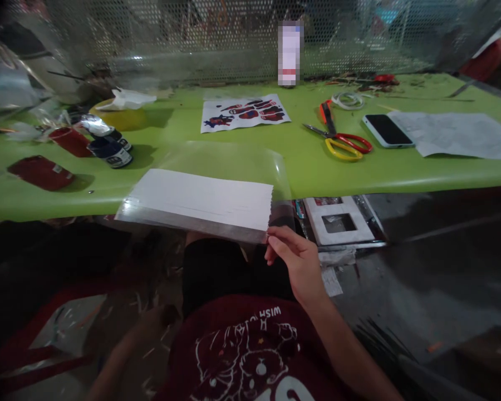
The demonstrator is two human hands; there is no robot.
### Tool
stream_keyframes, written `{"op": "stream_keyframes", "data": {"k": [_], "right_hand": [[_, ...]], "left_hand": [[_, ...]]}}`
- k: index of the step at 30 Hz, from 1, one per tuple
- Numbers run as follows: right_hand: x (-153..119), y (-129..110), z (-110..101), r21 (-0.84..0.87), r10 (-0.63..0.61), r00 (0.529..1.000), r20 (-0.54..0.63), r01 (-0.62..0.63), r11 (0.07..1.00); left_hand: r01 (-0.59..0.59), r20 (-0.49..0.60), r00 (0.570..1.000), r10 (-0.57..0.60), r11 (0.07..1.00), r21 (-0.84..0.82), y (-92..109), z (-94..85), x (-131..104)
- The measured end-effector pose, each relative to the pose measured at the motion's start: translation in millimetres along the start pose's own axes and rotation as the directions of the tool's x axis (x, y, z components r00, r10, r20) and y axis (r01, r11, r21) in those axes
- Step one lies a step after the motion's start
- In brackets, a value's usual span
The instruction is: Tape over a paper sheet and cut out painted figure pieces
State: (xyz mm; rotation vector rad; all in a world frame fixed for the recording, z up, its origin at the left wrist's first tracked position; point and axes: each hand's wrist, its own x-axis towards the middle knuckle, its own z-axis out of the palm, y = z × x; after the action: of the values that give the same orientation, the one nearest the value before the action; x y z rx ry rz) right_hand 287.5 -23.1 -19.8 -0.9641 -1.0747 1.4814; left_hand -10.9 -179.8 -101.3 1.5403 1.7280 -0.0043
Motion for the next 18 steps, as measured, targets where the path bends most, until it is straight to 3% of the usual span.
{"op": "stream_keyframes", "data": {"k": [2, 4, 5, 7, 9, 10, 12, 15, 18], "right_hand": [[-1, -2, 1, 0.015, 0.038, 0.999, 0.023, -0.038, 0.999], [-3, -3, 2, 0.035, 0.067, 0.997, 0.048, -0.069, 0.997], [-4, -3, 3, 0.044, 0.081, 0.995, 0.062, -0.084, 0.996], [-5, -2, 4, 0.053, 0.100, 0.992, 0.077, -0.104, 0.993], [-5, -2, 6, 0.038, 0.092, 0.992, 0.090, -0.096, 0.995], [-6, -2, 7, 0.022, 0.075, 0.992, 0.100, -0.078, 0.997], [-6, -4, 9, -0.018, 0.024, 0.990, 0.137, -0.022, 1.000], [-6, -7, 11, -0.083, -0.071, 0.981, 0.180, 0.087, 0.993], [-9, -11, 15, -0.178, -0.138, 0.975, 0.174, 0.169, 0.969]], "left_hand": [[-0.128, 0.027, 0.991, 0.131, 0.988, -0.086, 22, -22.8, -5], [-0.285, -0.036, 0.958, 0.283, 0.945, -0.157, 61, -50.5, -16], [-0.441, -0.179, 0.894, 0.411, 0.879, -0.184, 84, -63.7, -21], [-0.703, -0.500, 0.627, 0.597, 0.710, -0.033, 132, -84.7, -23], [-0.729, -0.626, 0.430, 0.651, 0.659, 0.185, 169, -97.4, -13], [-0.706, -0.645, 0.388, 0.659, 0.662, 0.252, 181, -101.0, -5], [-0.674, -0.642, 0.354, 0.680, 0.661, 0.329, 194, -105.0, 11], [-0.662, -0.610, 0.365, 0.704, 0.657, 0.362, 194, -107.2, 26], [-0.662, -0.612, 0.365, 0.701, 0.658, 0.359, 191, -108.2, 27]]}}
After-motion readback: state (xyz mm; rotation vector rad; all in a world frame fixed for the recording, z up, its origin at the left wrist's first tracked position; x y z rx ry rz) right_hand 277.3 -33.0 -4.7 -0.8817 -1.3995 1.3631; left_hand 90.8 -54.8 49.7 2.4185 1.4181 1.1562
